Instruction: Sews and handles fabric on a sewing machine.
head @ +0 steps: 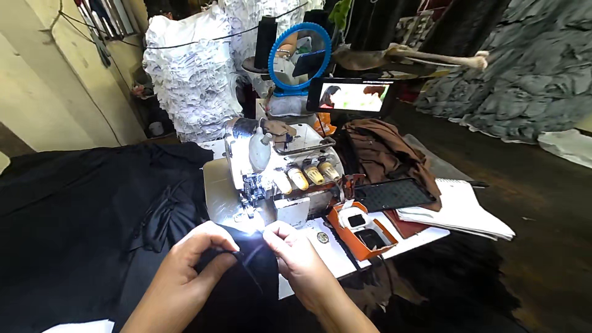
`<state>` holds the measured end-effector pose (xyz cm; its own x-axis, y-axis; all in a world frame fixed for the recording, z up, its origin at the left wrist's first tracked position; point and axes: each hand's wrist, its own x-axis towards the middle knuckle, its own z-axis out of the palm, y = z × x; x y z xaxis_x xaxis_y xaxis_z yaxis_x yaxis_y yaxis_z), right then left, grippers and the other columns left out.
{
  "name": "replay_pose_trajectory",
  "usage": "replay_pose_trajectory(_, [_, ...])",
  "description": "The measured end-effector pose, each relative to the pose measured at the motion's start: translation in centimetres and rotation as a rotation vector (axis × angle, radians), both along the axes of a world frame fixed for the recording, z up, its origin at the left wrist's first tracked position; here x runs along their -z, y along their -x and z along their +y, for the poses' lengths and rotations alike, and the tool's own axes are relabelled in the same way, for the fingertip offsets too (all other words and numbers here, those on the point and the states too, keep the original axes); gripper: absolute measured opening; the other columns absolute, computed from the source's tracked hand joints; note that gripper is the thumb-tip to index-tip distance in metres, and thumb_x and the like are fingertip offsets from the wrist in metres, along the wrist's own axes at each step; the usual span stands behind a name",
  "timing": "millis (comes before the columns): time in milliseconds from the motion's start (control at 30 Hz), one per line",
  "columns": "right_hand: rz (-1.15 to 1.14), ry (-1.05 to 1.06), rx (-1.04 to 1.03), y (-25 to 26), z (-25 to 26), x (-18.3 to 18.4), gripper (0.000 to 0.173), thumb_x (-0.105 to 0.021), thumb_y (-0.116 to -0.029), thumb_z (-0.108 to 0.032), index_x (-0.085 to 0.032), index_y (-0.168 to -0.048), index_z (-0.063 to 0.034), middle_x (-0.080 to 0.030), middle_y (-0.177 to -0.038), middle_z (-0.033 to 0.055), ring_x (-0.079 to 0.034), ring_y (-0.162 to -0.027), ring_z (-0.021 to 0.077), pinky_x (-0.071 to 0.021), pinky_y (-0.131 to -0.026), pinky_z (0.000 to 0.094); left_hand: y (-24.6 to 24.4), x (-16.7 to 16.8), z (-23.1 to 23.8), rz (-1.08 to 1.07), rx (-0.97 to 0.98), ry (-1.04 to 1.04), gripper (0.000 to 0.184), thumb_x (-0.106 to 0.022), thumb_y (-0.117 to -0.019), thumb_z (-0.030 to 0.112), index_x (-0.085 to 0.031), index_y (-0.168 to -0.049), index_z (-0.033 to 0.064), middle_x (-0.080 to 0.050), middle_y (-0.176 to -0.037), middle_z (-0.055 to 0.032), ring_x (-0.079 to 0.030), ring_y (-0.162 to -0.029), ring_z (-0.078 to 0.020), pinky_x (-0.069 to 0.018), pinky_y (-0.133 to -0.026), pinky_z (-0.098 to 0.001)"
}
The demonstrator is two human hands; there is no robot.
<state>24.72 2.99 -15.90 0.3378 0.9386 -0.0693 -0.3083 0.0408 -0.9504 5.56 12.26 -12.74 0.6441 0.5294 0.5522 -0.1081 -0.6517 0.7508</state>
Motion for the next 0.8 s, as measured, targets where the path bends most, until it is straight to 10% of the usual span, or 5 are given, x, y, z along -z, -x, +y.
replay_pose_trajectory(167, [-0.014,-0.061,-0.088,0.3,-0.5,0.0,0.012,-0.064,-0.0940,-0.005,-0.062,-0.106,-0.0079,-0.065,-0.085,-0.0047,-0.061,-0.071,-0.0003,-0.0501,-0.061,0.0160,-1.1,0.6,-0.1,0.061,0.059,0.023,0.007,-0.068,-0.0960,0.015,-0.069,-0.099,0.0092,-0.067,-0.097,0.0039,-0.062,-0.090,0.0020,-0.0537,-0.083,-0.0141])
replay_pose_trajectory(400, [-0.308,-0.103,0.012,0.3,-0.3,0.9,0.007,-0.070,-0.0901,-0.011,-0.065,-0.092,-0.0060,-0.061,-0.082,-0.0044,-0.058,-0.071,-0.0009,-0.0501,-0.067,0.0176,-1.0,-0.9,-0.9,0.238,0.120,0.070,0.012,-0.067,-0.0952,0.003,-0.068,-0.103,-0.0062,-0.068,-0.099,-0.0095,-0.063,-0.093,-0.0040,-0.0523,-0.087,-0.0199])
replay_pose_trajectory(800, [-0.070,-0.124,-0.038,0.9,-0.6,-0.3,0.009,-0.060,-0.0964,-0.001,-0.062,-0.104,-0.0049,-0.070,-0.092,-0.0014,-0.066,-0.081,0.0021,-0.0553,-0.074,0.0189,-1.3,0.9,-0.5,0.040,0.095,0.064,0.009,-0.067,-0.0967,0.014,-0.068,-0.100,0.0063,-0.067,-0.096,0.0030,-0.062,-0.087,0.0028,-0.0534,-0.079,-0.0125])
